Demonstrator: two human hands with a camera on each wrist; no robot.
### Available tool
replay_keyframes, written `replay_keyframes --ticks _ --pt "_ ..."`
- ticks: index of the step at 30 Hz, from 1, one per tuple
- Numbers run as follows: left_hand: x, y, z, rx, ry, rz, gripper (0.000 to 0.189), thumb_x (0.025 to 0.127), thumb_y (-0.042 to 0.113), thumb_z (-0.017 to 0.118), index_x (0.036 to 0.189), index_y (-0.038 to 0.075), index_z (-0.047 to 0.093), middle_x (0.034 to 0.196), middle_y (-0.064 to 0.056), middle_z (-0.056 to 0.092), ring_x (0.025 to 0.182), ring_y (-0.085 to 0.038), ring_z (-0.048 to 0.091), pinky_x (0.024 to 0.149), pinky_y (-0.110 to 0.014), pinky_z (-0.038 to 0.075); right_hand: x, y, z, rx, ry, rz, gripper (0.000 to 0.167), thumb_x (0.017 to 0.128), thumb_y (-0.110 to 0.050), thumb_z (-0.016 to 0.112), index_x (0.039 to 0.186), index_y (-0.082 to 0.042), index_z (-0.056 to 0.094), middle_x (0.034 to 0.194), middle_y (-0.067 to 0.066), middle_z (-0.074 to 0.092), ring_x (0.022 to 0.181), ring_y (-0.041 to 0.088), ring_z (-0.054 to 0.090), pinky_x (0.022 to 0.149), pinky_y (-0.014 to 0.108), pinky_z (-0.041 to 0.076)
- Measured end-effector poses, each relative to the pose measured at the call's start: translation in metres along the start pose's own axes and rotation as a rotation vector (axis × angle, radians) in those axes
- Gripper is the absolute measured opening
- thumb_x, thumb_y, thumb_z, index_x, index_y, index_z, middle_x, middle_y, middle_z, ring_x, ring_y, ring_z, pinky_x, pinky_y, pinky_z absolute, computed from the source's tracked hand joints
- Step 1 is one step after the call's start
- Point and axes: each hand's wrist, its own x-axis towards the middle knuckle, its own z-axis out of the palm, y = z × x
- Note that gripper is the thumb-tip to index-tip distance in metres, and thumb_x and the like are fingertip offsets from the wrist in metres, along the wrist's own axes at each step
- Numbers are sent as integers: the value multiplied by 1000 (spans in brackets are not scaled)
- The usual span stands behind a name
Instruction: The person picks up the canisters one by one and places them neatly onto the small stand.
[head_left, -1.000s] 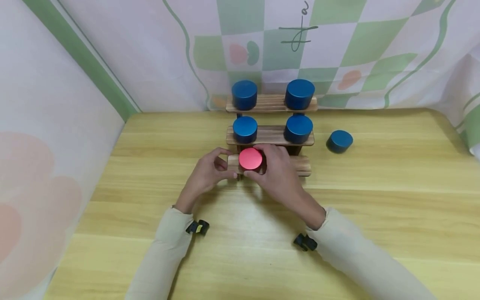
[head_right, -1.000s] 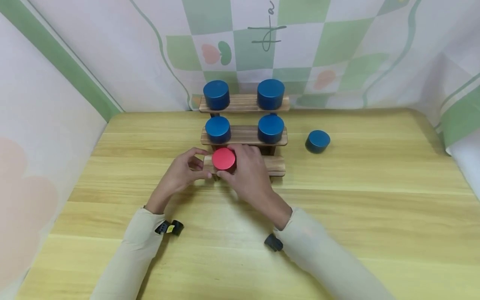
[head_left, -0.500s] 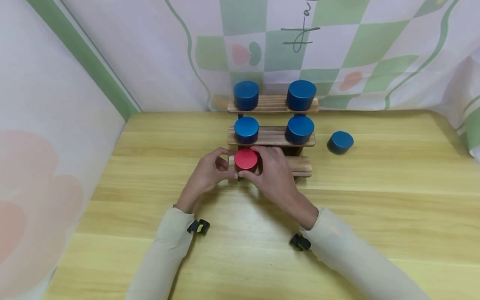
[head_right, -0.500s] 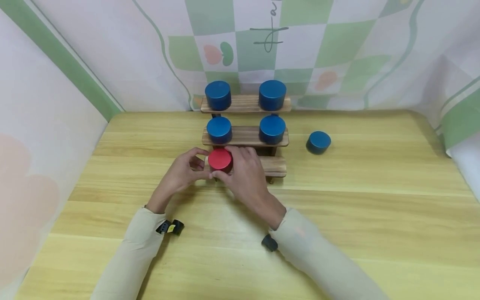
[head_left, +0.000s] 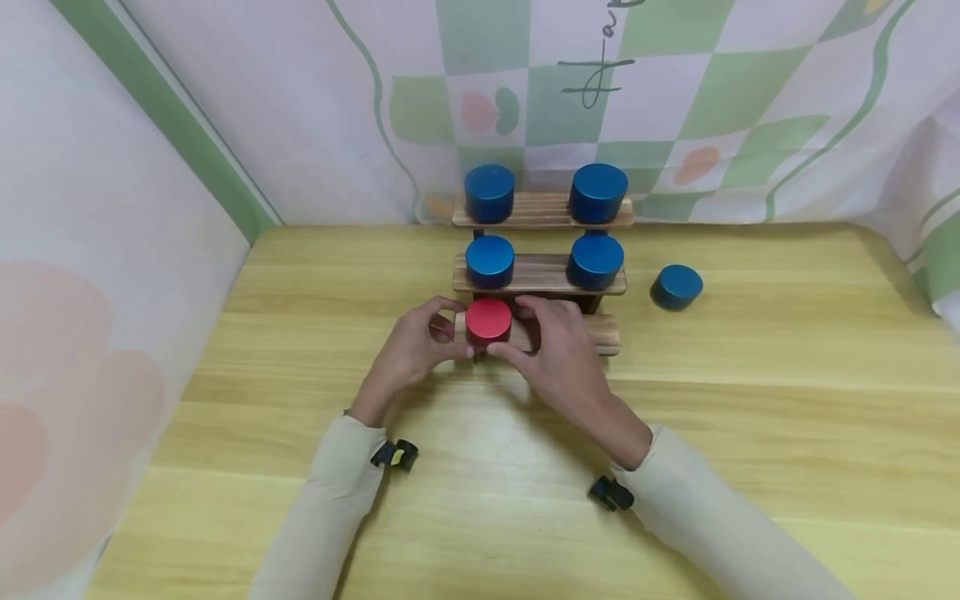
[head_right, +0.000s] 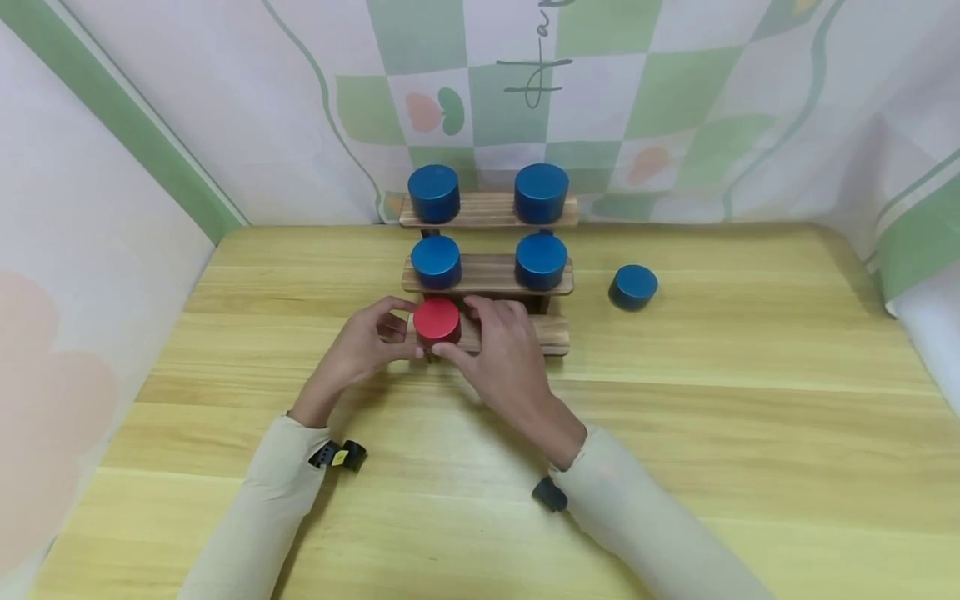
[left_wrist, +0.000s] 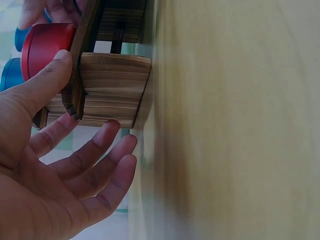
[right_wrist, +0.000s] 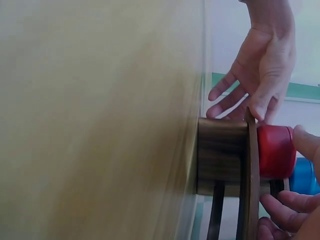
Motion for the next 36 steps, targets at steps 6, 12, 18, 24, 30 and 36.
replay_keyframes --ticks 6,12,18,24,30,36 --pt "0 -2 -2 -8 -5 -25 58 82 18 86 133 14 59 112 -10 62 103 -28 59 87 -38 54 -9 11 -17 -12 22 4 60 86 -33 81 132 -1 59 116 13 65 112 31 50 92 48 46" --pt "-1 -5 -3 -10 -7 -25 58 82 18 85 133 13 58 113 -10 61 103 -28 59 87 -39 54 -16 32 -37 -29 118 -47 47 87 -20 82 124 3 63 113 18 65 108 35 56 93 51 46" --pt "-1 -5 -2 -23 -16 -18 59 82 16 85 134 12 58 111 -10 61 103 -29 59 86 -38 54 -25 52 -59 -38 175 -32 39 87 -13 80 119 4 65 112 20 66 106 39 58 91 54 45" --pt "0 -5 -1 -22 -19 -20 59 82 17 85 134 12 57 111 -11 61 102 -28 59 86 -38 54 -30 73 -80 -53 165 57 39 90 -16 77 121 4 64 118 22 64 107 41 56 86 54 44" --pt "0 -4 0 -22 -20 -19 59 83 18 84 135 13 56 112 -10 61 103 -28 59 85 -38 55 -31 96 -95 -60 138 161 51 90 -19 77 130 7 58 125 27 60 117 46 51 93 59 40" --pt "1 -4 1 -21 -20 -11 58 84 18 84 134 12 57 113 -11 61 102 -28 59 86 -39 54 -31 118 -101 -58 75 255 71 91 -27 76 142 11 43 137 35 47 127 54 38 104 66 29"
